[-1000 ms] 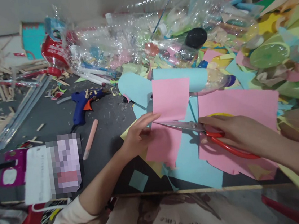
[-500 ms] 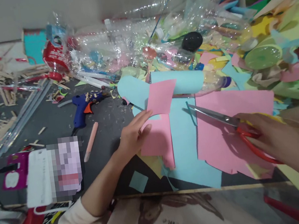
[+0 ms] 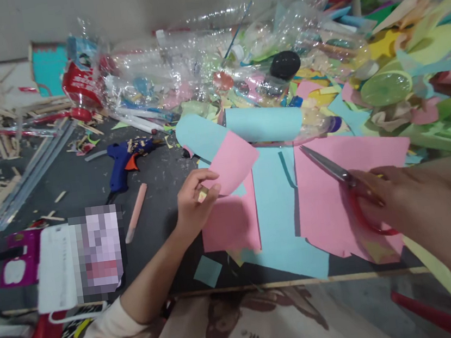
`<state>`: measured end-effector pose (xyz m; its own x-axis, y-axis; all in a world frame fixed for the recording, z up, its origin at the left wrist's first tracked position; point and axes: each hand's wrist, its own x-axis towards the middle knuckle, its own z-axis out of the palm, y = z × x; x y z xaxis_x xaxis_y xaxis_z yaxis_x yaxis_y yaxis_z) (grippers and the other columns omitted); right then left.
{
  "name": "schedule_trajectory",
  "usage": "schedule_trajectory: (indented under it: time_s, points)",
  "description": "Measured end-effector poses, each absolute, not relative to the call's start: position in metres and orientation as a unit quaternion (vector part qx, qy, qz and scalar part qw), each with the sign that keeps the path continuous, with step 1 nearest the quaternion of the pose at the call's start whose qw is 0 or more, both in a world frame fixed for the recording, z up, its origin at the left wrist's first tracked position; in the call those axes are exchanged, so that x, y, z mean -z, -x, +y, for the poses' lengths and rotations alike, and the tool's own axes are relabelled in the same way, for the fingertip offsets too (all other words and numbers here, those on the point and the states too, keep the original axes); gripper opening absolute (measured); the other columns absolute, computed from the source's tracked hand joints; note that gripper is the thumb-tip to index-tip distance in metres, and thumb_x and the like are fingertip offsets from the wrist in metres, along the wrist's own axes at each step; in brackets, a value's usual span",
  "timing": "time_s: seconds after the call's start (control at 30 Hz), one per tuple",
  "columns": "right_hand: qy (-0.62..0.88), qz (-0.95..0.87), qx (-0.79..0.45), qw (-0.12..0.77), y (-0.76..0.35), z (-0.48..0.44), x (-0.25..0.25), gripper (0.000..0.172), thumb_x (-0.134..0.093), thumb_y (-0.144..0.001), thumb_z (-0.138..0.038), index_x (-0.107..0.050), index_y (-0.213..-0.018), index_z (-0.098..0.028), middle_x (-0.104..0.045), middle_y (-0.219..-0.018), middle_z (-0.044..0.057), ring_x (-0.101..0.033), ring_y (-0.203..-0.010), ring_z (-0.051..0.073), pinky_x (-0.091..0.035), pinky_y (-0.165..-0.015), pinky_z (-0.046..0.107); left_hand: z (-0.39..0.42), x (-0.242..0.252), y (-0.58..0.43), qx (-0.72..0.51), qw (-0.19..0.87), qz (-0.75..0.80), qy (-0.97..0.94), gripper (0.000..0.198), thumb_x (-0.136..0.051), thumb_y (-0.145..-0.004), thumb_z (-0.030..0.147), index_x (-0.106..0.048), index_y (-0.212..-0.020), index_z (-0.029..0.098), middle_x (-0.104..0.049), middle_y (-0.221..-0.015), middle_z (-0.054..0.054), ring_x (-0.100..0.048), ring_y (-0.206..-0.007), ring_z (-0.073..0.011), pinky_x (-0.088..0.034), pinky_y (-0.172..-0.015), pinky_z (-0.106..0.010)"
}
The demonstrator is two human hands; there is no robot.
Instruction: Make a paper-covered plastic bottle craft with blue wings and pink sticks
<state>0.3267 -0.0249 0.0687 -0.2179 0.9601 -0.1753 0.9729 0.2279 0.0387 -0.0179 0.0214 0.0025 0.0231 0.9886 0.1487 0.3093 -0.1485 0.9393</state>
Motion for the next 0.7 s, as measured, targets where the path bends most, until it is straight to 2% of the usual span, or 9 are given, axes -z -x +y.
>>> schedule_trajectory:
  time_s: [0.07,0.2,0.27,0.33,0.43,0.53,0.63,0.7]
  points:
    - [-0.598,0.798,0.011,0.074,-0.307,-0.018,-0.070,0.035,-0.039,-0.090,-0.027,-0.065,-0.109,-0.012,-0.068,-0.096,0.023,-0.065,-0.080,0.036,-0.050,-0.062,0.046,0.021,-0.002,0.016,-0.456,0.455,0.522,-0.559,0.023,-0.065,-0.080,0.039,-0.064,-0.091,0.019,-0.067,-0.094,-0.006,-0.061,-0.076,-0.0128,-0.047,-0.060,-0.022]
    - [-0.577,0.793,0.112,-0.163,-0.260,-0.007,-0.064,0.035,-0.046,-0.094,-0.038,-0.056,-0.123,-0.020,-0.063,-0.119,0.017,-0.059,-0.112,0.032,-0.051,-0.090,0.047,0.019,-0.003,0.015,-0.454,0.580,0.474,-0.482,0.043,-0.074,-0.073,0.045,-0.059,-0.106,0.022,-0.066,-0.089,-0.003,-0.061,-0.073,-0.0125,-0.047,-0.061,-0.022]
    - [-0.543,0.790,0.174,-0.228,-0.234,-0.001,-0.058,0.040,-0.045,-0.095,-0.042,-0.050,-0.131,-0.024,-0.060,-0.128,0.014,-0.056,-0.119,0.030,-0.048,-0.095,0.048,0.018,-0.005,0.015,-0.420,0.607,0.460,-0.493,0.049,-0.075,-0.073,0.045,-0.057,-0.113,0.022,-0.067,-0.083,-0.002,-0.060,-0.068,-0.0123,-0.047,-0.060,-0.023]
    - [-0.518,0.786,0.224,-0.252,-0.210,0.006,-0.050,0.042,-0.046,-0.094,-0.045,-0.049,-0.132,-0.026,-0.059,-0.132,0.012,-0.053,-0.123,0.031,-0.044,-0.100,0.052,0.017,-0.007,0.015,-0.384,0.598,0.465,-0.528,0.047,-0.072,-0.077,0.042,-0.058,-0.115,0.021,-0.067,-0.078,-0.001,-0.059,-0.065,-0.0120,-0.046,-0.061,-0.023]
    - [-0.487,0.777,0.304,-0.258,-0.185,0.016,-0.037,0.038,-0.052,-0.090,-0.044,-0.057,-0.122,-0.024,-0.068,-0.113,0.011,-0.059,-0.108,0.030,-0.046,-0.094,0.051,0.017,-0.009,0.014,-0.360,0.552,0.492,-0.569,0.037,-0.068,-0.080,0.036,-0.061,-0.112,0.020,-0.067,-0.076,-0.001,-0.061,-0.070,-0.0128,-0.047,-0.067,-0.023]
    - [-0.487,0.741,0.381,-0.263,-0.177,0.021,-0.025,0.021,-0.052,-0.088,-0.036,-0.064,-0.099,-0.022,-0.070,-0.089,0.008,-0.062,-0.088,0.026,-0.049,-0.080,0.044,0.019,-0.010,0.012,-0.376,0.524,0.518,-0.562,0.035,-0.067,-0.078,0.035,-0.061,-0.108,0.019,-0.067,-0.078,-0.001,-0.063,-0.075,-0.0140,-0.048,-0.069,-0.024]
    - [-0.518,0.638,0.448,-0.353,-0.180,0.023,-0.017,0.014,-0.054,-0.086,-0.036,-0.059,-0.085,-0.023,-0.067,-0.082,0.004,-0.061,-0.079,0.021,-0.050,-0.074,0.037,0.021,-0.008,0.011,-0.403,0.534,0.521,-0.530,0.038,-0.069,-0.075,0.036,-0.060,-0.108,0.019,-0.068,-0.082,-0.003,-0.064,-0.076,-0.0145,-0.049,-0.070,-0.025]
    - [-0.529,0.546,0.498,-0.417,-0.182,0.023,-0.013,0.019,-0.060,-0.083,-0.042,-0.055,-0.082,-0.023,-0.064,-0.080,0.001,-0.061,-0.074,0.018,-0.050,-0.070,0.035,0.022,-0.007,0.010,-0.413,0.543,0.521,-0.513,0.039,-0.071,-0.072,0.034,-0.059,-0.106,0.019,-0.069,-0.082,-0.002,-0.064,-0.075,-0.0144,-0.050,-0.070,-0.025]
